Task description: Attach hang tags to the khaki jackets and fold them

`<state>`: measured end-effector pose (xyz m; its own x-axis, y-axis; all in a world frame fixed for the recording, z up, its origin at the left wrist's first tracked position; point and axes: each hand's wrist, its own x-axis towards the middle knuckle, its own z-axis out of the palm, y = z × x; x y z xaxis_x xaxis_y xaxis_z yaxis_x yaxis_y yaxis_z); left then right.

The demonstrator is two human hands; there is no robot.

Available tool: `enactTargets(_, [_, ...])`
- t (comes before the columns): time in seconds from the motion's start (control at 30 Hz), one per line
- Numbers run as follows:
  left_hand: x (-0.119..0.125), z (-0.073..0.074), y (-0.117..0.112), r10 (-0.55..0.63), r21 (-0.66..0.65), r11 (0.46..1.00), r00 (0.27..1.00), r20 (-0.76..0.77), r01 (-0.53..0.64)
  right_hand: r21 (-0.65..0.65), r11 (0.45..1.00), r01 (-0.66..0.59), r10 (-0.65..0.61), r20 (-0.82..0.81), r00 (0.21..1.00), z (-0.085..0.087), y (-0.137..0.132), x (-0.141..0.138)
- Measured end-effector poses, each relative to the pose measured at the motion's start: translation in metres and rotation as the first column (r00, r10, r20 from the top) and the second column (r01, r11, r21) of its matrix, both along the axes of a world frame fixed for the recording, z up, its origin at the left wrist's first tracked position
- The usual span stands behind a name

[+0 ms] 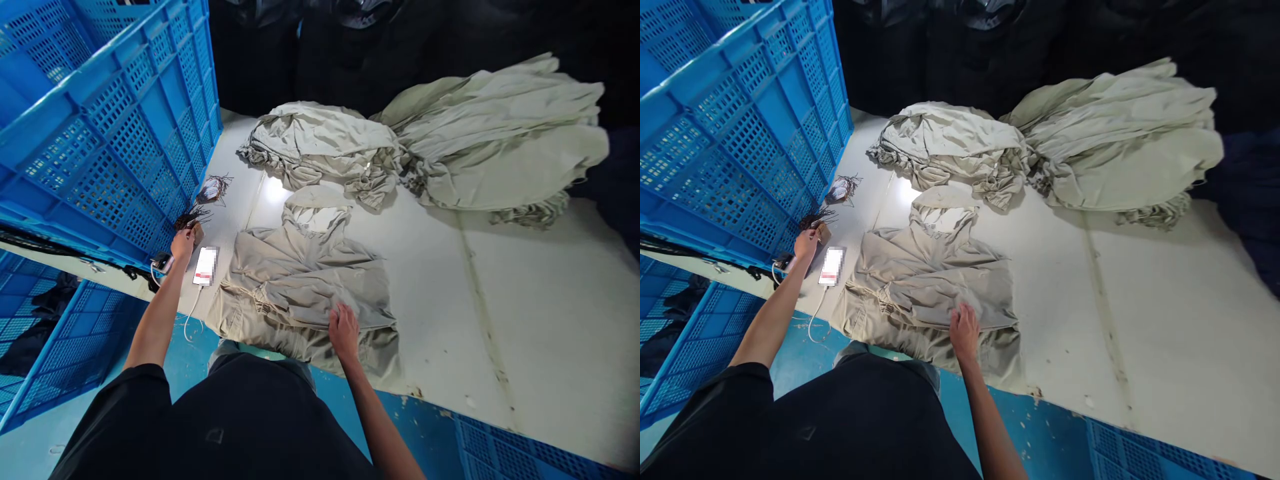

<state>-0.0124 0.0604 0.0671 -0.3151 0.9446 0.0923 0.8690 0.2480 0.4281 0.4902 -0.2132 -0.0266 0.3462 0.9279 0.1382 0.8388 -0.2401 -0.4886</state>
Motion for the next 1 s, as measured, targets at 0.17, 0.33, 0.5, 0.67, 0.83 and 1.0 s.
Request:
enactTargets(0.17, [0.001, 0.003, -0.001, 0.008, -0.034, 0.999, 1.000, -0.003, -0.008, 0.039, 0.998, -0.053, 0.053, 0.019, 0.998, 0.005, 0.015, 0.004])
enactTargets(0.33, [0.003, 0.001, 0.001, 0.039, -0.044, 0.998, 0.998, -0.049, -0.041, 0.081, 0.994, -0.079, 0.076, 0.042, 0.996, 0.007, 0.030, 0.007])
enactTargets(0.5, [0.003, -0.004, 0.003, 0.047, -0.030, 0.998, 0.997, -0.068, -0.049, 0.111, 0.990, -0.082, 0.076, 0.057, 0.995, -0.002, 0.045, 0.015])
enactTargets(0.67, [0.003, -0.012, 0.004, 0.052, 0.041, 0.998, 0.996, -0.079, -0.048, 0.136, 0.987, -0.086, 0.080, 0.054, 0.995, -0.015, 0.060, 0.022])
enactTargets(0.83, [0.004, -0.009, 0.003, 0.053, 0.030, 0.998, 0.996, -0.073, -0.051, 0.110, 0.989, -0.100, 0.095, 0.046, 0.994, -0.019, 0.061, 0.023])
enactTargets(1.0, [0.007, 0.001, 0.000, 0.045, -0.007, 0.999, 0.997, -0.062, -0.046, 0.076, 0.994, -0.077, 0.077, 0.001, 0.997, -0.009, 0.058, 0.020])
